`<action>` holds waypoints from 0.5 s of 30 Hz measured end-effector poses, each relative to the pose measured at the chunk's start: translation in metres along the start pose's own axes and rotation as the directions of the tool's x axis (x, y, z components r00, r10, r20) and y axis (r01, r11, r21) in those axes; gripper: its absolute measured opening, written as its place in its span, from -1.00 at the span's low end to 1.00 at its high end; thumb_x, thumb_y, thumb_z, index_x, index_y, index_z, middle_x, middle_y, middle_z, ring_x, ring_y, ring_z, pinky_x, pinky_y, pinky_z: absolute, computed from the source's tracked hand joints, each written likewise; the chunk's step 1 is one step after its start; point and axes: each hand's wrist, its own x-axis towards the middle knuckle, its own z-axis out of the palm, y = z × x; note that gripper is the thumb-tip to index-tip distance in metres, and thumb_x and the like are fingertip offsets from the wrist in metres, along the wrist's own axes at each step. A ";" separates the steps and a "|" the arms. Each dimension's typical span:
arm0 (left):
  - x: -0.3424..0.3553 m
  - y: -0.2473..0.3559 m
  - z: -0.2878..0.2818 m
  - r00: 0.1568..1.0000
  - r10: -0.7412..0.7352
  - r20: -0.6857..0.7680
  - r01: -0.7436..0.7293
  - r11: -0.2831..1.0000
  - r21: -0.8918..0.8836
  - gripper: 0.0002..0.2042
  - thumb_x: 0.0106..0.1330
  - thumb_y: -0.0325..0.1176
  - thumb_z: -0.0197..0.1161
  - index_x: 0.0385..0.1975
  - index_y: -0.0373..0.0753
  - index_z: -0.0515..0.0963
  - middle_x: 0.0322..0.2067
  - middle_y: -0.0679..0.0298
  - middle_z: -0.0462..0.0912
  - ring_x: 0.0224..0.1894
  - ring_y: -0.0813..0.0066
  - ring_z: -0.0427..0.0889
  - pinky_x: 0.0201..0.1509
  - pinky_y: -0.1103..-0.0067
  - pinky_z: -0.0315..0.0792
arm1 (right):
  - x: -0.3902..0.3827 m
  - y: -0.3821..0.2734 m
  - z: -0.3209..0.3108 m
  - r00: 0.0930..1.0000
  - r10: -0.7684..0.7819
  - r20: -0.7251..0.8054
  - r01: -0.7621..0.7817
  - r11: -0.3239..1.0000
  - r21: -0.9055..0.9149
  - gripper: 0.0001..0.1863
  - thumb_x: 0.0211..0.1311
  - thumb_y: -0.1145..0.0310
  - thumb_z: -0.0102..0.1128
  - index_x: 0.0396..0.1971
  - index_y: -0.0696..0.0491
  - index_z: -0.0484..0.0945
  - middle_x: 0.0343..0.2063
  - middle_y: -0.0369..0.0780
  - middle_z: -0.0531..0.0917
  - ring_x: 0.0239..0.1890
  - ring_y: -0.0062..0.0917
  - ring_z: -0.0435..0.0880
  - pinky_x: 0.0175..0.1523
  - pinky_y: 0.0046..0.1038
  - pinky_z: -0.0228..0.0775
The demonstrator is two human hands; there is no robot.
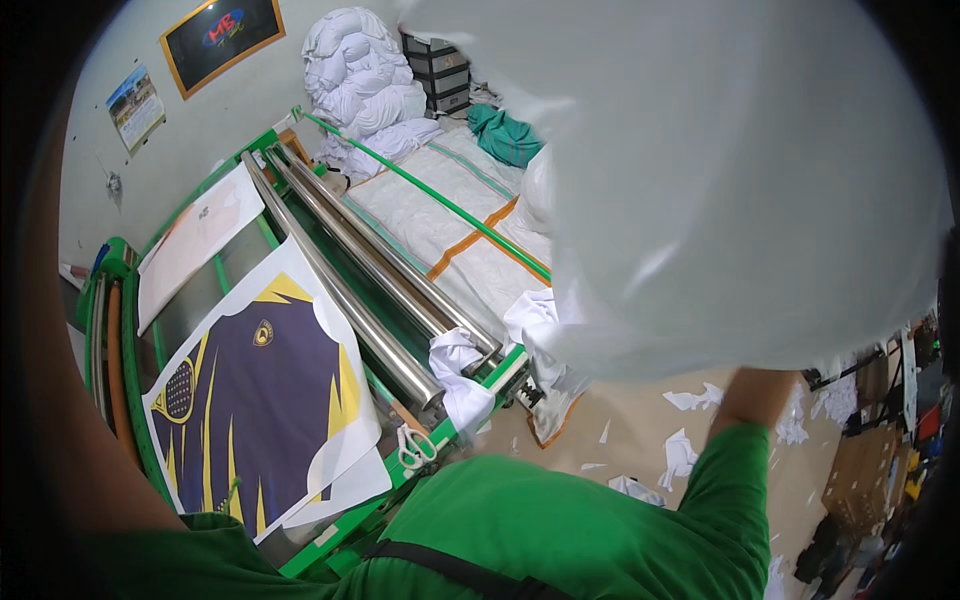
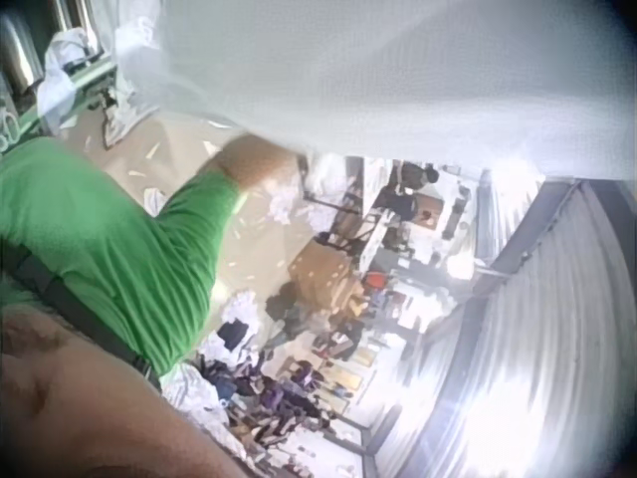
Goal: The person uses shears to cut a white fabric sheet placed on a heat press machine. They trim the edges of the fabric, remove the cut pieces, and then fold the remaining fabric.
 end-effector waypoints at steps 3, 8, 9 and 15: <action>-0.044 -0.046 0.063 0.874 -0.210 0.438 0.183 0.978 0.103 -0.59 0.16 -0.41 0.34 0.06 -0.09 0.56 0.01 0.17 0.57 0.10 0.12 0.49 0.24 0.28 0.31 | -0.095 0.004 0.174 0.769 -0.071 0.636 0.044 0.997 0.058 -0.37 0.40 0.01 0.14 0.28 0.11 0.30 -0.04 -0.11 0.64 -0.10 -0.40 0.61 -0.01 -0.33 0.48; -0.091 -0.050 0.084 0.823 -0.256 0.506 0.232 0.966 0.111 -0.51 0.13 -0.41 0.36 0.13 -0.09 0.52 0.10 0.15 0.54 0.20 0.09 0.44 0.34 0.26 0.24 | -0.251 -0.084 0.244 0.168 -0.368 0.915 -0.200 0.896 0.397 -0.37 0.43 0.04 0.09 0.34 0.05 0.17 -0.04 -0.10 0.63 -0.14 -0.40 0.60 -0.06 -0.32 0.50; -0.104 -0.031 0.117 0.830 -0.225 0.510 0.238 0.970 0.041 -0.50 0.13 -0.41 0.36 0.15 -0.09 0.51 0.11 0.15 0.53 0.22 0.09 0.44 0.36 0.26 0.23 | -0.249 -0.079 0.217 0.184 -0.373 0.909 -0.251 0.876 0.411 -0.36 0.44 0.04 0.08 0.35 0.04 0.14 -0.04 -0.10 0.63 -0.15 -0.40 0.60 -0.07 -0.32 0.50; -0.293 0.223 0.168 0.658 0.364 0.659 -0.012 0.880 -0.474 -0.44 0.12 -0.38 0.39 0.20 -0.14 0.48 0.22 0.11 0.50 0.35 0.10 0.37 0.50 0.13 0.08 | -0.206 -0.060 0.007 0.352 -0.536 0.767 -0.402 0.654 0.641 -0.34 0.48 0.08 0.01 0.41 -0.03 -0.01 -0.03 -0.08 0.62 -0.20 -0.41 0.59 -0.13 -0.31 0.52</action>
